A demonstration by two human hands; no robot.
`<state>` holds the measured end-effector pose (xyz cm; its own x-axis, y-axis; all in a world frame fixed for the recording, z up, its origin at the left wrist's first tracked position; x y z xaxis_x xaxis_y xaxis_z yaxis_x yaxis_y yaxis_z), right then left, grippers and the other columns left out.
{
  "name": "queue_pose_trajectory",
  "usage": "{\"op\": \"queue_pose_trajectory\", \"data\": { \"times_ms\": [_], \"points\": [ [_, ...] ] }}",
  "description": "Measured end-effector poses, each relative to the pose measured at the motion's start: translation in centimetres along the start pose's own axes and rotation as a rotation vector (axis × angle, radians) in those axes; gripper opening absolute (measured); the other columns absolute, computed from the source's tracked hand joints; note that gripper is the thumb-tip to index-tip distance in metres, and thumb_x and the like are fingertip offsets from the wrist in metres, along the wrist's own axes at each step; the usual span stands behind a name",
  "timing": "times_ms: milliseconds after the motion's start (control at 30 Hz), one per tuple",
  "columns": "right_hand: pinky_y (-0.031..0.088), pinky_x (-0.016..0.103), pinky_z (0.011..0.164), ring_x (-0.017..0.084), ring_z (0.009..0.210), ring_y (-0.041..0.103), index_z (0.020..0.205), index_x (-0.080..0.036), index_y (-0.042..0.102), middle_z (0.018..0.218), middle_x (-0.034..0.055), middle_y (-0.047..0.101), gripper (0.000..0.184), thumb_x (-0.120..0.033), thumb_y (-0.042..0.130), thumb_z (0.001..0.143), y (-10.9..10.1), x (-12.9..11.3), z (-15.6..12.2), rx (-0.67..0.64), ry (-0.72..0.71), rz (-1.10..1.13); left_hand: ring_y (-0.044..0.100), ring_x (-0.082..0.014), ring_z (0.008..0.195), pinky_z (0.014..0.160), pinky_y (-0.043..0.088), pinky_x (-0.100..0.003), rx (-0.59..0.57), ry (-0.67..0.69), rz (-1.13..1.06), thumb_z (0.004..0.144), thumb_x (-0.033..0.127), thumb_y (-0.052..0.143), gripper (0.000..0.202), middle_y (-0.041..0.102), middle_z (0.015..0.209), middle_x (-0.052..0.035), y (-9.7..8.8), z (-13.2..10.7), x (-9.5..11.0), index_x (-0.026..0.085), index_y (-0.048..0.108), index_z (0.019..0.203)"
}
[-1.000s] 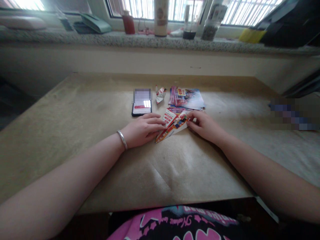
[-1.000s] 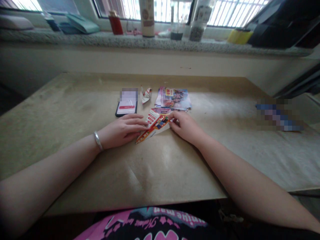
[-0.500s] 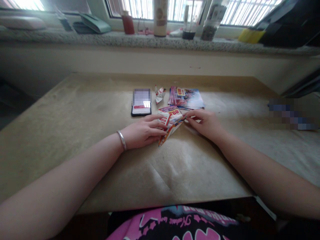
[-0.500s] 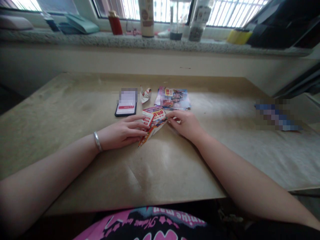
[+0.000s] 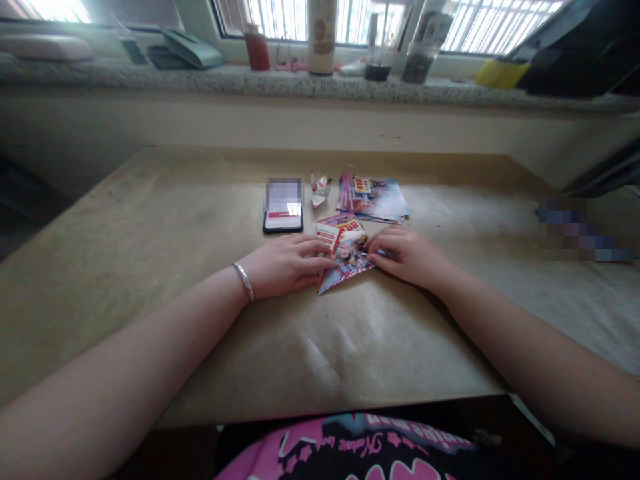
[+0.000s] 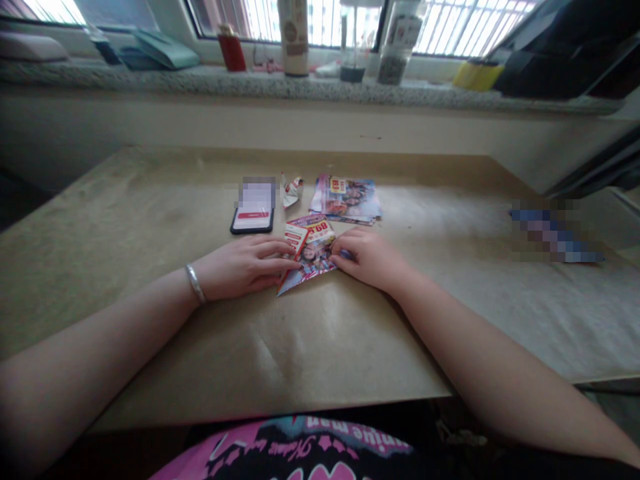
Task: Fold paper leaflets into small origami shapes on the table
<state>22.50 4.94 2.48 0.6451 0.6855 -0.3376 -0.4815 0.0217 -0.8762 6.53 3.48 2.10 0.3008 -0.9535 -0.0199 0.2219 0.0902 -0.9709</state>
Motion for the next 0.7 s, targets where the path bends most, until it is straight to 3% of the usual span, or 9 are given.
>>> {"op": "queue_pose_trajectory", "data": {
  "times_ms": [200, 433, 600, 700],
  "points": [
    [0.048, 0.036, 0.094, 0.020, 0.102, 0.061, 0.107, -0.023, 0.069, 0.109, 0.0060, 0.070, 0.025, -0.018, 0.056, 0.085, 0.8, -1.5, -0.1, -0.035, -0.111, -0.030, 0.052, -0.0248, 0.122, 0.101, 0.046, -0.041, -0.010, -0.026, 0.002, 0.094, 0.034, 0.047, 0.031, 0.052, 0.135, -0.0097, 0.1, 0.0, -0.2, 0.022, 0.059, 0.120],
    [0.047, 0.038, 0.098, 0.020, 0.109, 0.060, 0.116, -0.026, 0.067, 0.123, 0.0018, 0.066, 0.038, -0.011, 0.048, 0.087, 1.3, -2.3, -0.1, -0.070, -0.164, -0.043, 0.039, -0.0255, 0.135, 0.111, 0.037, -0.044, -0.013, -0.011, 0.052, 0.093, 0.036, 0.048, 0.033, 0.046, 0.144, -0.0076, -0.5, -0.3, -0.1, 0.018, 0.057, 0.118],
    [0.048, 0.037, 0.097, 0.019, 0.110, 0.060, 0.120, -0.028, 0.065, 0.126, -0.0023, 0.064, 0.040, -0.012, 0.048, 0.088, 1.3, -2.1, -0.3, -0.095, -0.173, -0.045, 0.033, -0.0270, 0.139, 0.118, 0.021, -0.050, 0.001, -0.065, 0.108, 0.088, 0.038, 0.053, 0.029, 0.056, 0.134, -0.0058, -1.4, -0.7, -0.5, 0.020, 0.062, 0.109],
    [0.048, 0.037, 0.097, 0.019, 0.110, 0.060, 0.121, -0.029, 0.065, 0.126, -0.0015, 0.064, 0.038, -0.014, 0.049, 0.089, 1.0, -2.3, -0.4, -0.095, -0.184, -0.022, 0.038, -0.0274, 0.136, 0.118, 0.018, -0.051, -0.014, -0.119, 0.122, 0.086, 0.038, 0.055, 0.037, 0.060, 0.129, -0.0090, -1.4, -0.7, -0.9, 0.018, 0.061, 0.117]
  ]
}}
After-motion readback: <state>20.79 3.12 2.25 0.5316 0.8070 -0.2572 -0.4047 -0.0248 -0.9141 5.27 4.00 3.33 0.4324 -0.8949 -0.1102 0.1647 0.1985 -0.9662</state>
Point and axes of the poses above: each hand's wrist, its own z-axis towards the middle knuckle, its own y-axis out of the palm, x = y × z, the point moved 8 cm from there along z, towards the middle knuckle
